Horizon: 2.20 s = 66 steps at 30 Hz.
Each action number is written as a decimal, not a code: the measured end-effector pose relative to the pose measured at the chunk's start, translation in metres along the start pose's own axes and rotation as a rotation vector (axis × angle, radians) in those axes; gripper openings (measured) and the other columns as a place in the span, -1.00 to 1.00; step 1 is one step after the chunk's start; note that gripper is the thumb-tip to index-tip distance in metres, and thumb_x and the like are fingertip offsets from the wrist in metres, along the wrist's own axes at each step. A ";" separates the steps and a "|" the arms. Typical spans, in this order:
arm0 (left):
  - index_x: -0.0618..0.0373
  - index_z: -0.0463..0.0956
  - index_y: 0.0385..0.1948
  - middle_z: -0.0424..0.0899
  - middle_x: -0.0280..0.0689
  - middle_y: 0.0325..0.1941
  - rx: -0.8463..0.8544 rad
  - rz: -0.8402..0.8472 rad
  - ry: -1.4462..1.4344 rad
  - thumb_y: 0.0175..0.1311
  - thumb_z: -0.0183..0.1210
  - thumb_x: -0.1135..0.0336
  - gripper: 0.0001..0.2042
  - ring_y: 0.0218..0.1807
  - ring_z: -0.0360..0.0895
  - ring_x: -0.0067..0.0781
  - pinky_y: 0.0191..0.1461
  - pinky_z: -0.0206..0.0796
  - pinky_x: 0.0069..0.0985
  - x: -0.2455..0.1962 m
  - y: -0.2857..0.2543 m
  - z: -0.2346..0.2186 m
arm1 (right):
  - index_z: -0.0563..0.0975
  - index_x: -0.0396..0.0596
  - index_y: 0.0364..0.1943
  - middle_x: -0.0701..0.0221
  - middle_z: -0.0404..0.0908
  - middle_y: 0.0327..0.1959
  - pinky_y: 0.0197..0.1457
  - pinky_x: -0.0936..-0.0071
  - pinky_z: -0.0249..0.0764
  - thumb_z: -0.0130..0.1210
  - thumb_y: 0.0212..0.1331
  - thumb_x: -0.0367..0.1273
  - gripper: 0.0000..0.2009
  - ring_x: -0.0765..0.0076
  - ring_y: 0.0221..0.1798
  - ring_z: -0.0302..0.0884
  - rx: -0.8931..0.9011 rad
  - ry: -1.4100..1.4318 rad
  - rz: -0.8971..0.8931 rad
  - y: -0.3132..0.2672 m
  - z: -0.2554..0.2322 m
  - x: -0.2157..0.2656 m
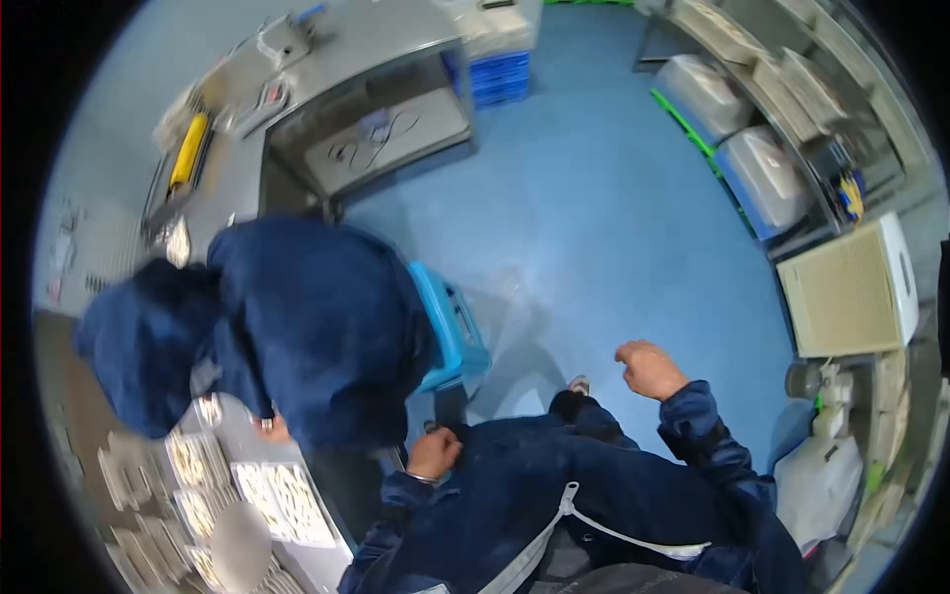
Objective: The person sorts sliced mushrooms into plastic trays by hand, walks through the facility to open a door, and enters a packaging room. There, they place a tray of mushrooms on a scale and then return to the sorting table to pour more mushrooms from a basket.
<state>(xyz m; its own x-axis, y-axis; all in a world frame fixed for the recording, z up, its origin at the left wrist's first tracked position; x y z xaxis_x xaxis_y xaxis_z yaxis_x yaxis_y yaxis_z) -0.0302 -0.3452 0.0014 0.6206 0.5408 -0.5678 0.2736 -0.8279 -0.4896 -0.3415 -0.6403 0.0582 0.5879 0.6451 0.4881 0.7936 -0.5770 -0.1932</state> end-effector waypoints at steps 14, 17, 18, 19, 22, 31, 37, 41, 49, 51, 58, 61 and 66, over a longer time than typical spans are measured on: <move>0.15 0.61 -0.41 0.67 -0.13 -0.47 0.013 -0.045 0.059 0.03 0.25 0.09 -0.71 -0.34 0.61 -0.04 -0.23 0.42 -0.20 -0.091 0.237 -0.008 | 0.62 -0.09 -0.22 0.15 0.66 -0.35 -0.06 0.11 0.50 0.08 0.07 -0.14 -0.66 -0.08 -0.20 0.59 0.033 0.162 0.022 0.117 -0.084 -0.189; 0.14 0.62 -0.48 0.67 -0.11 -0.48 -0.017 -0.024 -0.073 0.05 0.23 0.11 -0.74 -0.35 0.61 -0.01 -0.23 0.42 -0.16 -0.072 0.326 -0.040 | 0.62 -0.11 -0.24 0.12 0.66 -0.29 -0.04 0.05 0.48 0.08 0.06 -0.12 -0.64 -0.10 -0.17 0.58 0.161 0.141 0.255 0.149 -0.066 -0.273; 0.16 0.61 -0.51 0.65 -0.06 -0.49 -0.069 -0.054 0.050 0.06 0.21 0.09 -0.72 -0.37 0.60 0.01 -0.26 0.41 -0.14 -0.084 0.356 -0.055 | 0.62 -0.10 -0.25 0.12 0.65 -0.28 -0.04 0.04 0.47 0.07 0.05 -0.12 -0.64 -0.11 -0.16 0.58 0.213 0.081 0.354 0.162 -0.060 -0.305; 0.19 0.59 -0.55 0.62 -0.01 -0.51 -0.189 0.028 0.146 0.07 0.20 0.08 -0.70 -0.40 0.59 0.04 -0.29 0.39 -0.11 -0.081 0.393 -0.061 | 0.62 -0.10 -0.25 0.13 0.65 -0.27 -0.04 0.03 0.47 0.07 0.04 -0.11 -0.63 -0.12 -0.15 0.58 0.285 0.023 0.457 0.162 -0.050 -0.333; 0.24 0.54 -0.60 0.56 0.03 -0.57 -0.157 0.090 0.188 0.12 0.16 -0.02 -0.58 -0.42 0.54 0.14 -0.31 0.35 -0.06 -0.185 0.533 -0.132 | 0.65 -0.05 -0.41 0.12 0.66 -0.36 -0.11 0.02 0.48 0.06 0.03 -0.12 -0.69 -0.09 -0.21 0.60 0.161 0.111 0.534 0.166 -0.011 -0.452; 0.21 0.57 -0.53 0.64 -0.22 -0.56 -0.164 0.153 -0.455 0.18 0.19 0.15 -0.72 -0.49 0.57 -0.39 -0.36 0.41 -0.39 -0.369 0.887 -0.186 | 0.62 -0.02 -0.42 0.22 0.62 -0.41 -0.19 0.06 0.46 0.01 0.11 -0.17 -0.74 -0.02 -0.23 0.56 0.155 0.224 0.919 0.260 -0.045 -0.627; 0.24 0.48 -0.46 0.59 -0.26 -0.50 -0.207 0.443 -1.127 0.29 0.07 0.32 -0.82 -0.47 0.49 -0.51 -0.33 0.37 -0.53 -0.601 0.993 -0.381 | 0.57 -0.17 -0.37 0.12 0.60 -0.46 -0.26 0.09 0.44 0.00 0.23 -0.11 -0.64 -0.05 -0.32 0.58 -0.068 0.167 0.612 0.501 -0.260 -0.741; 0.25 0.47 -0.37 0.59 -0.20 -0.39 -0.176 0.569 -1.435 0.39 0.00 0.22 -0.74 -0.23 0.60 -0.27 -0.13 0.45 -0.44 -0.686 1.065 -0.499 | 0.55 -0.22 -0.20 0.11 0.62 -0.44 -0.25 0.30 0.47 0.09 0.25 -0.28 -0.76 0.15 -0.35 0.61 -0.317 0.359 0.230 0.714 -0.519 -0.641; 0.19 0.47 -0.33 0.56 -0.23 -0.37 -0.086 0.707 -1.548 0.40 0.04 0.19 -0.76 -0.13 0.58 -0.18 -0.07 0.46 -0.40 -0.782 1.283 -0.605 | 0.15 -0.06 0.35 0.35 0.54 -0.09 0.04 0.46 0.41 0.10 0.27 -0.29 -0.40 0.47 -0.08 0.47 0.203 1.007 -0.268 0.985 -0.665 -0.521; 0.18 0.48 -0.32 0.58 -0.26 -0.41 -0.137 0.699 -1.469 0.41 0.02 0.19 -0.77 -0.19 0.60 -0.20 -0.10 0.44 -0.44 -0.812 1.330 -0.620 | 0.06 -0.16 0.37 0.31 0.54 -0.10 0.03 0.46 0.41 0.09 0.30 -0.24 -0.35 0.45 -0.10 0.47 0.281 1.097 -0.284 1.041 -0.672 -0.524; 0.28 0.53 -0.39 0.60 -0.34 -0.48 -0.461 0.741 -0.631 0.29 0.12 0.26 -0.78 -0.37 0.52 -0.57 -0.26 0.34 -0.56 -0.876 1.480 -0.650 | 0.30 -0.05 0.28 0.28 0.58 0.00 0.07 0.43 0.47 0.13 0.23 -0.26 -0.46 0.39 -0.06 0.56 0.324 0.554 -0.283 1.155 -0.744 -0.641; 0.23 0.52 -0.35 0.57 -0.23 -0.52 -0.181 0.665 -0.139 0.24 0.14 0.27 -0.81 -0.42 0.49 -0.52 -0.30 0.33 -0.49 -0.853 1.505 -0.635 | 0.37 -0.09 0.23 0.27 0.62 -0.06 0.08 0.41 0.47 0.12 0.23 -0.31 -0.53 0.36 -0.08 0.57 0.377 0.555 -0.042 1.197 -0.785 -0.743; 0.16 0.47 -0.08 0.66 -0.07 -0.23 0.369 0.255 0.287 -0.03 0.25 0.16 -0.55 -0.15 0.60 -0.04 -0.08 0.42 -0.22 -0.740 1.530 -0.574 | 0.47 -0.14 0.09 0.33 0.66 -0.21 -0.06 0.46 0.50 0.16 0.21 -0.34 -0.63 0.46 -0.17 0.58 0.324 0.483 0.230 1.249 -0.796 -0.941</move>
<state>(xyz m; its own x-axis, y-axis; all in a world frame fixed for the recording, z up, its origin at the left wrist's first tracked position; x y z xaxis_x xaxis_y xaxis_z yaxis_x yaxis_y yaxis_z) 0.3512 -2.0974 0.0522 0.8237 0.2239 -0.5210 -0.1572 -0.7925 -0.5892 -0.0281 -2.3668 0.0347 0.6722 0.1799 0.7182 0.7070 -0.4441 -0.5504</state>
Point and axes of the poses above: each hand's wrist, its own y-axis towards the middle knuckle, its own z-axis out of the palm, x = y × z, the point moved 2 cm from there along y, towards the middle knuckle
